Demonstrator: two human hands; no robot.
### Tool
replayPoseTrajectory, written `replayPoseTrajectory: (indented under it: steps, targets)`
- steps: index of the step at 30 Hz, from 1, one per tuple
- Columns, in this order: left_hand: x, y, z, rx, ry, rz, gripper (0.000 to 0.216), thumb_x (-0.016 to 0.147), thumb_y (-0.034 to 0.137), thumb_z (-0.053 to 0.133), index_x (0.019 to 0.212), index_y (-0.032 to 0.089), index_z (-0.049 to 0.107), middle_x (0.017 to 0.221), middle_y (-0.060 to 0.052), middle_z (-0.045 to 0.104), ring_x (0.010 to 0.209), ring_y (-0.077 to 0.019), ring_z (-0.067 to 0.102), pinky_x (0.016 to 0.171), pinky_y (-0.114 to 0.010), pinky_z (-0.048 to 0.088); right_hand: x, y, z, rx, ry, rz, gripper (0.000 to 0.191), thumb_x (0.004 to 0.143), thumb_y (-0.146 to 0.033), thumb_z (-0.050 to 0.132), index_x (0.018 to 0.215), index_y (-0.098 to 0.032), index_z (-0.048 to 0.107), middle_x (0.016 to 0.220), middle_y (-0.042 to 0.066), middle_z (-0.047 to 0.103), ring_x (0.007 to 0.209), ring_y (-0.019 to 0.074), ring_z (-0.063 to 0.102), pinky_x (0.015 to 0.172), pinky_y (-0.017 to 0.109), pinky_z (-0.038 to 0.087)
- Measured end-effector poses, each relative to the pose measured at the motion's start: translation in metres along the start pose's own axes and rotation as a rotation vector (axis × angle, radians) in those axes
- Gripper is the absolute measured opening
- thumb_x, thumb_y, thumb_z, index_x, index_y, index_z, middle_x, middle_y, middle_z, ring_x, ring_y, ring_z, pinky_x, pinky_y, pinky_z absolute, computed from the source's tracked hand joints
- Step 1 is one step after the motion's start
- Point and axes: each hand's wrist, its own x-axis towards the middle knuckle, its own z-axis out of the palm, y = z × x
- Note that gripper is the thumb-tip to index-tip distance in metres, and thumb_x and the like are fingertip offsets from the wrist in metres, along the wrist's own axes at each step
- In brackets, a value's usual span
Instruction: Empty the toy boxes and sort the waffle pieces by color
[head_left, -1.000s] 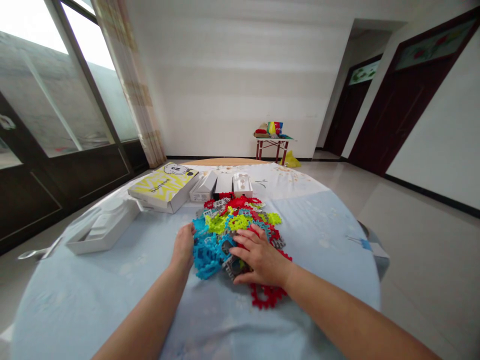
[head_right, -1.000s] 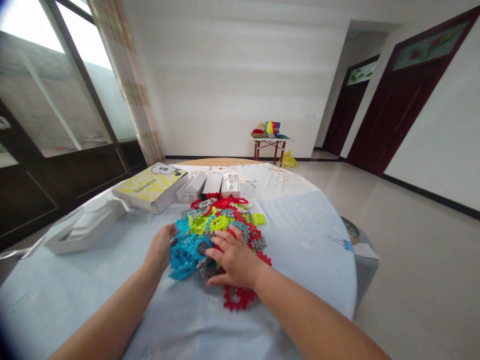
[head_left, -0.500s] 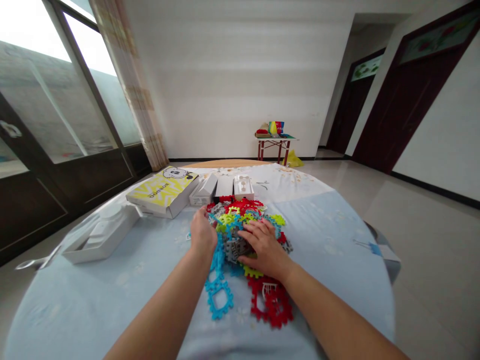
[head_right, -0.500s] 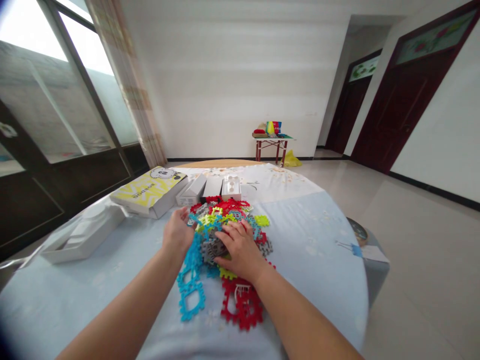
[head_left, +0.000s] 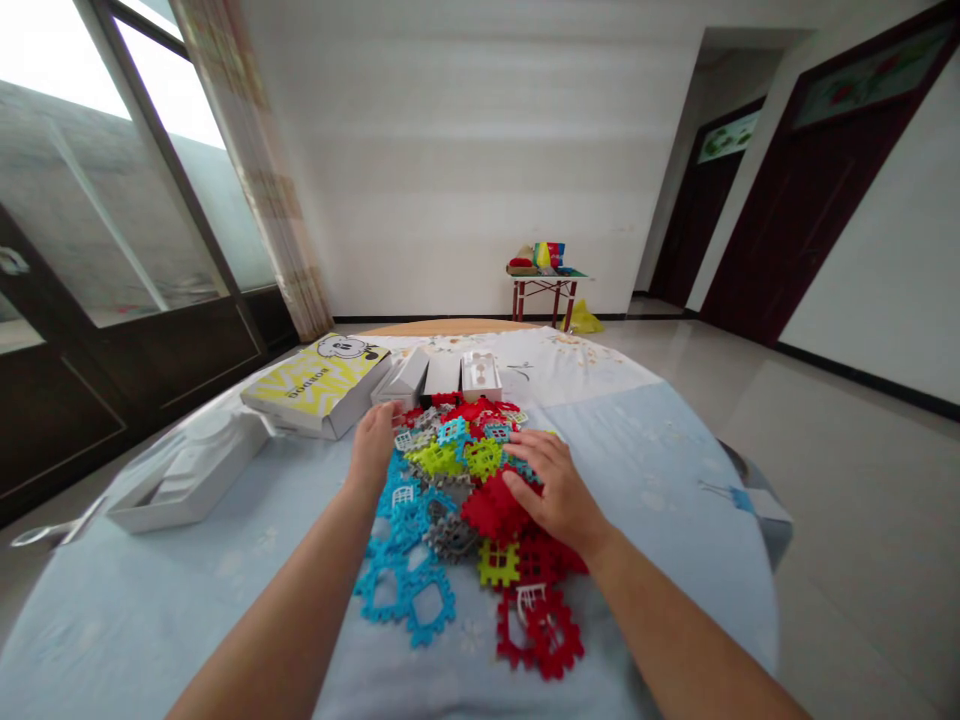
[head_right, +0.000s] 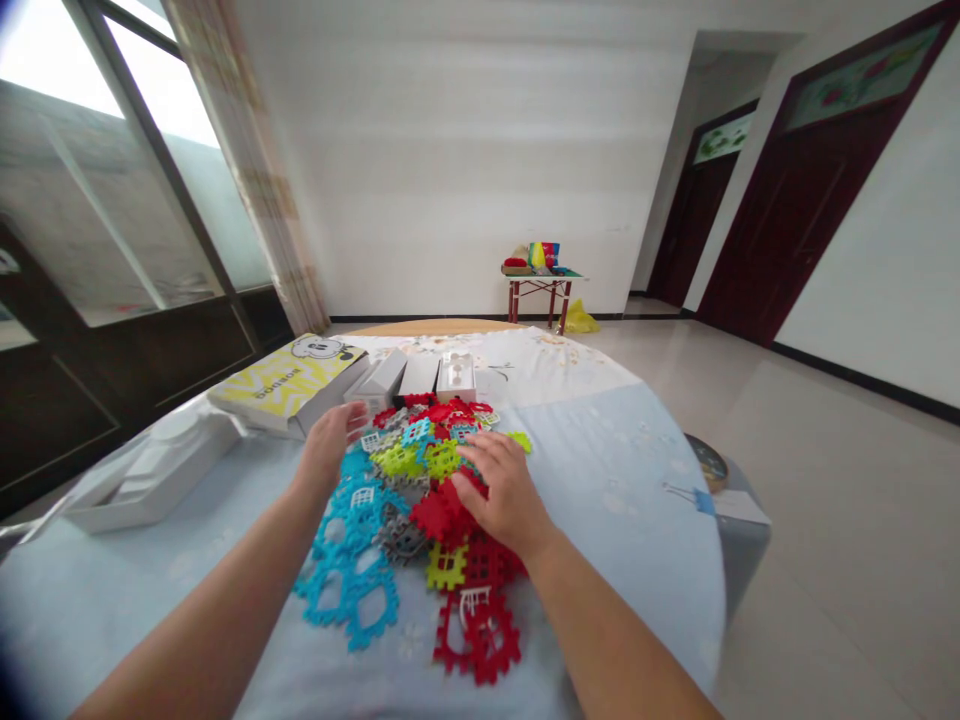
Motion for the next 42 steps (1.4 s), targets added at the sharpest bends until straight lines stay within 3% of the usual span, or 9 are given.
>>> replayPoseTrajectory:
  steps: [5,11,14,18,25,30,34,39,42]
  targets:
    - [-0.003,-0.042,-0.044,0.252,0.104,0.099,0.022,0.071,0.034,0.048,0.080,0.020,0.062,0.101,-0.009,0.066,0.113,-0.0272,0.049,0.101,-0.040,0.030,-0.010,0.047,0.014,-0.034,0.135,0.178,0.029,0.085,-0.034,0.048,0.107,-0.019,0.061,0.109,0.010,0.061,0.107,0.0227,0.052,0.096,0.043,0.040]
    - [-0.016,-0.059,-0.031,0.356,-0.008,0.130,0.027,0.074,0.036,0.049,0.088,0.018,0.064,0.106,-0.010,0.065,0.113,-0.0245,0.050,0.101,-0.037,0.031,-0.027,0.078,0.037,-0.070,0.111,0.400,0.042,0.085,-0.046,0.046,0.112,-0.017,0.060,0.119,0.014,0.057,0.114,0.0268,0.049,0.099,0.048,0.037]
    - [-0.016,-0.055,-0.026,0.386,-0.067,0.114,0.028,0.072,0.038,0.051,0.087,0.017,0.064,0.099,-0.011,0.067,0.107,-0.0256,0.054,0.096,-0.039,0.036,-0.030,0.082,0.042,-0.020,0.093,0.418,0.046,0.085,-0.049,0.043,0.114,-0.016,0.058,0.120,0.015,0.057,0.115,0.0263,0.049,0.100,0.048,0.038]
    - [-0.013,-0.044,-0.041,0.442,-0.209,0.051,0.032,0.055,0.040,0.069,0.078,0.018,0.067,0.084,-0.009,0.069,0.089,-0.0284,0.060,0.087,-0.040,0.042,-0.030,0.081,0.042,0.007,0.087,0.397,0.051,0.085,-0.052,0.043,0.114,-0.012,0.057,0.121,0.017,0.055,0.116,0.0260,0.049,0.101,0.046,0.038]
    - [-0.029,-0.027,-0.058,0.635,-0.362,0.073,0.051,0.025,0.019,0.081,0.074,0.026,0.071,0.076,-0.005,0.067,0.077,-0.0275,0.061,0.082,-0.039,0.043,-0.028,0.077,0.042,0.011,0.075,0.375,0.049,0.086,-0.050,0.043,0.113,-0.012,0.057,0.120,0.017,0.055,0.116,0.0259,0.048,0.100,0.046,0.038]
    - [-0.042,-0.031,-0.041,0.557,-0.354,0.066,0.046,0.029,0.010,0.072,0.072,0.024,0.069,0.065,0.000,0.062,0.053,-0.0165,0.055,0.057,-0.029,0.046,-0.028,0.075,0.042,0.018,0.076,0.347,0.046,0.085,-0.049,0.044,0.115,-0.016,0.057,0.119,0.015,0.056,0.116,0.0263,0.048,0.100,0.048,0.038]
    - [-0.043,-0.029,-0.040,0.565,-0.523,-0.045,0.044,0.042,0.019,0.068,0.086,0.022,0.065,0.060,0.002,0.060,0.041,-0.0136,0.051,0.038,-0.023,0.038,-0.029,0.076,0.042,0.012,0.070,0.332,0.047,0.086,-0.049,0.044,0.116,-0.015,0.056,0.120,0.015,0.055,0.116,0.0259,0.047,0.100,0.048,0.037]
    - [-0.031,-0.004,-0.045,0.486,-0.518,-0.097,0.053,0.047,0.024,0.071,0.098,0.021,0.059,0.054,0.004,0.058,0.044,-0.0143,0.052,0.037,-0.021,0.037,-0.030,0.078,0.045,0.020,0.077,0.331,0.047,0.085,-0.048,0.045,0.118,-0.017,0.054,0.122,0.014,0.054,0.117,0.0259,0.047,0.100,0.048,0.037]
    - [-0.024,0.014,-0.025,0.450,-0.462,-0.028,0.058,0.048,0.027,0.074,0.103,0.019,0.057,0.059,0.001,0.059,0.049,-0.0154,0.054,0.039,-0.022,0.040,-0.030,0.079,0.046,0.023,0.067,0.331,0.047,0.085,-0.048,0.045,0.119,-0.017,0.054,0.123,0.014,0.053,0.117,0.0257,0.047,0.101,0.048,0.036]
